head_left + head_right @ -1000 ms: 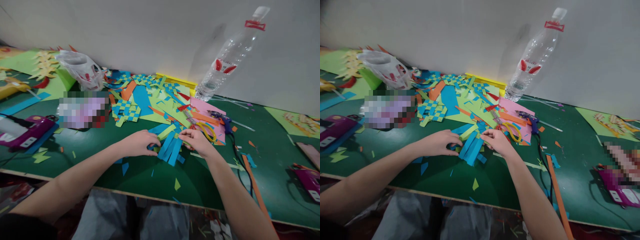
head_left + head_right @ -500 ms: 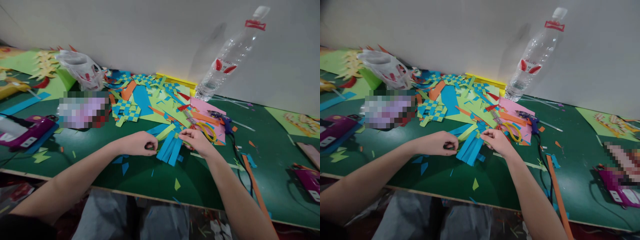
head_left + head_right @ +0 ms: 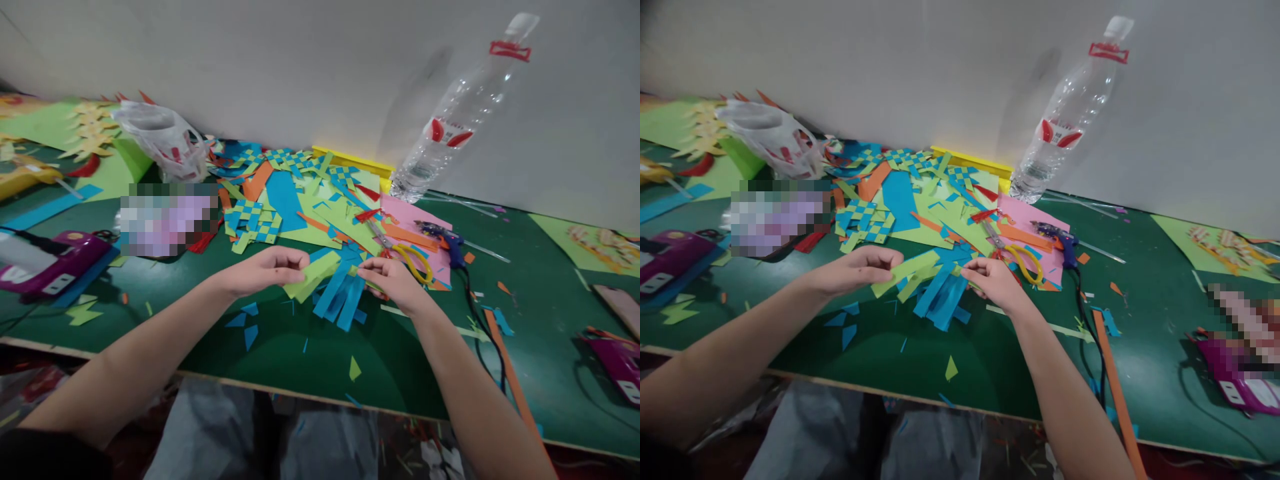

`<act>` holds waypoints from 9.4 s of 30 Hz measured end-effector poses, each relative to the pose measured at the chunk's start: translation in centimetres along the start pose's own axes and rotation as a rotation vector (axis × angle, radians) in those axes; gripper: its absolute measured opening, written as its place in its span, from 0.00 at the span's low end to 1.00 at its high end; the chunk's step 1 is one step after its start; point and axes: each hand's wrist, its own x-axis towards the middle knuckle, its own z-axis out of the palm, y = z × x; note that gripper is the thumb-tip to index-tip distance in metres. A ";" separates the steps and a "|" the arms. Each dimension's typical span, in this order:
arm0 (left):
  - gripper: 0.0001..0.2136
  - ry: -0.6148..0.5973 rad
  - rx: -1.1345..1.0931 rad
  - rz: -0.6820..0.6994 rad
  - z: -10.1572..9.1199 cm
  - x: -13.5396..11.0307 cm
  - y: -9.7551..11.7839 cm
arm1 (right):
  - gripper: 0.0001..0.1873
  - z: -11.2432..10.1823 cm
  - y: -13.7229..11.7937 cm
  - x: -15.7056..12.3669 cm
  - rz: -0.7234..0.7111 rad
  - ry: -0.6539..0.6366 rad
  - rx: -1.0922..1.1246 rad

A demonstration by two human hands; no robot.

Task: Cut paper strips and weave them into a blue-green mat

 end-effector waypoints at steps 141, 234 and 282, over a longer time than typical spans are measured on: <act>0.28 0.011 1.104 0.284 2.7 1.7 -3.9 | 0.19 0.3 0.9 0.5 -0.826 -0.007 -0.882; 0.20 0.096 1.085 0.374 2.3 1.7 -2.9 | 0.14 0.3 0.8 0.1 -0.867 -0.032 -0.807; 0.11 0.431 0.992 0.251 1.6 1.6 -3.1 | 0.21 0.0 1.4 0.4 -0.751 0.107 -0.990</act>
